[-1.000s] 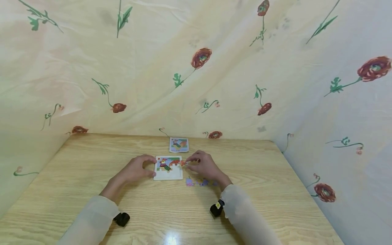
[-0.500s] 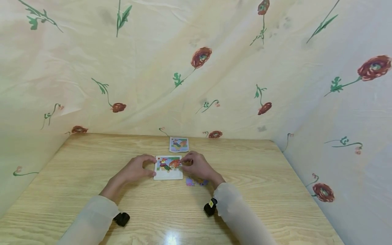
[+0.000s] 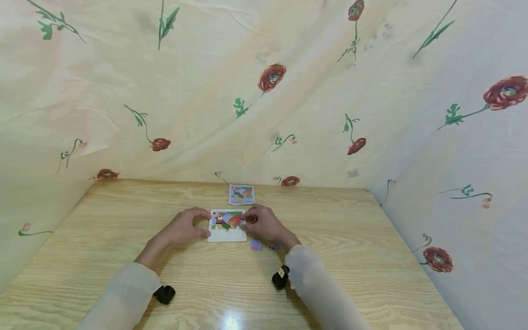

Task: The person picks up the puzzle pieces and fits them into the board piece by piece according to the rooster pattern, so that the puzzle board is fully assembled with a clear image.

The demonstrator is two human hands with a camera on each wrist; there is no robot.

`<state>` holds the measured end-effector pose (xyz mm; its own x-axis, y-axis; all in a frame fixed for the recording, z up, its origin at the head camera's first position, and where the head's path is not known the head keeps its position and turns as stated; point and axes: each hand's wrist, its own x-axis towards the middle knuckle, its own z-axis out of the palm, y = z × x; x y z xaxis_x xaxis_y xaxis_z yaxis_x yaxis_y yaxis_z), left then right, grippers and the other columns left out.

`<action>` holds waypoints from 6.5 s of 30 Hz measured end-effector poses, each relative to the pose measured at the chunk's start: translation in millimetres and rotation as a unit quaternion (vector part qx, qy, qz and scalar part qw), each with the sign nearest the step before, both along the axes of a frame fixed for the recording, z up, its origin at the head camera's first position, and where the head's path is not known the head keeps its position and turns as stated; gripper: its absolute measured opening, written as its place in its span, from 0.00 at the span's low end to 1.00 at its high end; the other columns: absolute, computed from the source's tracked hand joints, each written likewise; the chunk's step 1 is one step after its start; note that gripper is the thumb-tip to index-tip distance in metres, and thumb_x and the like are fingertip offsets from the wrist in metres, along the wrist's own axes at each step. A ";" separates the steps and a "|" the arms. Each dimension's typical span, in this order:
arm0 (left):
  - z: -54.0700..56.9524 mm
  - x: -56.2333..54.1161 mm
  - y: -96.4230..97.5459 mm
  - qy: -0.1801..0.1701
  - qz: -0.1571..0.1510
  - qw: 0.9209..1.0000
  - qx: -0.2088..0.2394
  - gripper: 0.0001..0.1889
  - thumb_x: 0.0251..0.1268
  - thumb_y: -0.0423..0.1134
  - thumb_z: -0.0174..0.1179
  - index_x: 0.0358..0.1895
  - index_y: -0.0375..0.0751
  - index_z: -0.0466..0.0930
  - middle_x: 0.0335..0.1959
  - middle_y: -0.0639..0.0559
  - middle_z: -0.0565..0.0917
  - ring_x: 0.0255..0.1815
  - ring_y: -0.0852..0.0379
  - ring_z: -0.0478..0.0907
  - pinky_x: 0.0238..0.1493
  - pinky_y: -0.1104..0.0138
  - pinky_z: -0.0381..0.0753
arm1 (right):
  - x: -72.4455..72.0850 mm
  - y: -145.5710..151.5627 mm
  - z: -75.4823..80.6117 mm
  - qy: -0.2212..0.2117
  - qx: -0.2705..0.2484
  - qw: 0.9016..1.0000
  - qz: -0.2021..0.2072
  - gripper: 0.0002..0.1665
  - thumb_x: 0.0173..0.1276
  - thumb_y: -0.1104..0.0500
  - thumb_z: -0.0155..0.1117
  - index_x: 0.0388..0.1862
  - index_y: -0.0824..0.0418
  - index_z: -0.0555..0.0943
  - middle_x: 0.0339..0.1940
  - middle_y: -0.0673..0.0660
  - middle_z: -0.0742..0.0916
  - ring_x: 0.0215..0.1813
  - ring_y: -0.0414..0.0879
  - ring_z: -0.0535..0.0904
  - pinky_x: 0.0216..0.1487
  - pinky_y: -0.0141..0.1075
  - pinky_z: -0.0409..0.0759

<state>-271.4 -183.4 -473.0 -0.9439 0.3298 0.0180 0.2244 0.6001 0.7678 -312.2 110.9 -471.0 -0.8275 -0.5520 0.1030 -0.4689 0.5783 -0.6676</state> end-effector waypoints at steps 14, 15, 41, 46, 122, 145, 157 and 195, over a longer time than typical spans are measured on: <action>0.9 -0.1 0.6 -0.009 0.004 1.000 0.001 0.24 0.63 0.42 0.73 0.62 0.43 0.81 0.73 0.39 0.75 0.79 0.32 0.62 0.77 0.35 0.61 | 0.7 -3.2 5.6 0.015 -0.006 1.000 -0.006 0.12 0.69 0.58 0.72 0.50 0.57 0.90 0.47 0.53 0.86 0.41 0.41 0.77 0.41 0.31 0.79; 0.6 -0.2 0.5 -0.008 0.003 1.000 0.000 0.24 0.63 0.42 0.73 0.62 0.43 0.81 0.73 0.39 0.75 0.79 0.32 0.62 0.77 0.35 0.61 | 0.4 -4.6 5.6 0.014 -0.006 1.000 -0.005 0.12 0.69 0.58 0.72 0.50 0.57 0.90 0.46 0.53 0.86 0.41 0.41 0.77 0.41 0.31 0.78; 2.2 0.4 1.1 -0.004 0.008 1.000 0.000 0.24 0.62 0.41 0.73 0.60 0.41 0.81 0.73 0.37 0.75 0.78 0.32 0.63 0.77 0.35 0.60 | 0.0 -19.7 7.1 0.020 0.014 0.999 0.031 0.10 0.70 0.62 0.70 0.48 0.56 0.91 0.47 0.54 0.88 0.49 0.45 0.80 0.45 0.33 0.77; 2.3 1.2 1.1 -0.005 0.006 1.000 0.004 0.24 0.62 0.40 0.73 0.60 0.40 0.81 0.73 0.37 0.75 0.78 0.31 0.63 0.77 0.35 0.60 | 5.1 -13.2 8.6 -0.001 0.009 1.000 0.012 0.10 0.71 0.60 0.69 0.49 0.54 0.91 0.47 0.50 0.87 0.48 0.42 0.78 0.47 0.34 0.77; 2.6 2.0 0.9 -0.002 0.002 1.000 0.008 0.23 0.63 0.40 0.73 0.61 0.41 0.82 0.73 0.36 0.74 0.78 0.30 0.62 0.78 0.35 0.59 | 52.0 51.5 5.4 0.011 -0.017 1.000 0.003 0.09 0.66 0.57 0.76 0.45 0.52 0.90 0.46 0.48 0.86 0.39 0.42 0.77 0.38 0.28 0.77; 1.1 0.0 0.9 -0.004 0.009 1.000 -0.004 0.24 0.62 0.42 0.74 0.60 0.42 0.82 0.72 0.37 0.75 0.78 0.31 0.64 0.78 0.35 0.59 | 27.0 -20.0 6.2 -0.006 -0.049 0.998 0.040 0.13 0.67 0.58 0.74 0.50 0.56 0.90 0.53 0.53 0.87 0.46 0.44 0.79 0.45 0.29 0.79; 0.6 -1.8 0.8 0.012 0.000 1.000 -0.007 0.23 0.62 0.41 0.73 0.59 0.41 0.83 0.71 0.36 0.76 0.77 0.31 0.65 0.78 0.36 0.61 | 22.9 -34.8 4.8 -0.001 -0.023 0.999 0.029 0.11 0.67 0.57 0.75 0.46 0.58 0.90 0.48 0.52 0.86 0.47 0.41 0.79 0.49 0.29 0.79; 2.1 -2.5 1.4 0.008 0.000 1.000 -0.005 0.23 0.62 0.41 0.74 0.59 0.41 0.82 0.70 0.39 0.78 0.77 0.33 0.66 0.76 0.35 0.62 | 18.9 -50.9 4.2 0.027 0.020 0.998 0.053 0.10 0.67 0.56 0.75 0.46 0.55 0.91 0.47 0.51 0.88 0.49 0.41 0.78 0.48 0.28 0.77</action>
<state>-274.0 -182.0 -471.0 -0.9437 0.3296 0.0302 0.2364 0.6074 0.7584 -293.2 60.0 -466.8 -0.7576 -0.6412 0.1220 -0.5640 0.5490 -0.6169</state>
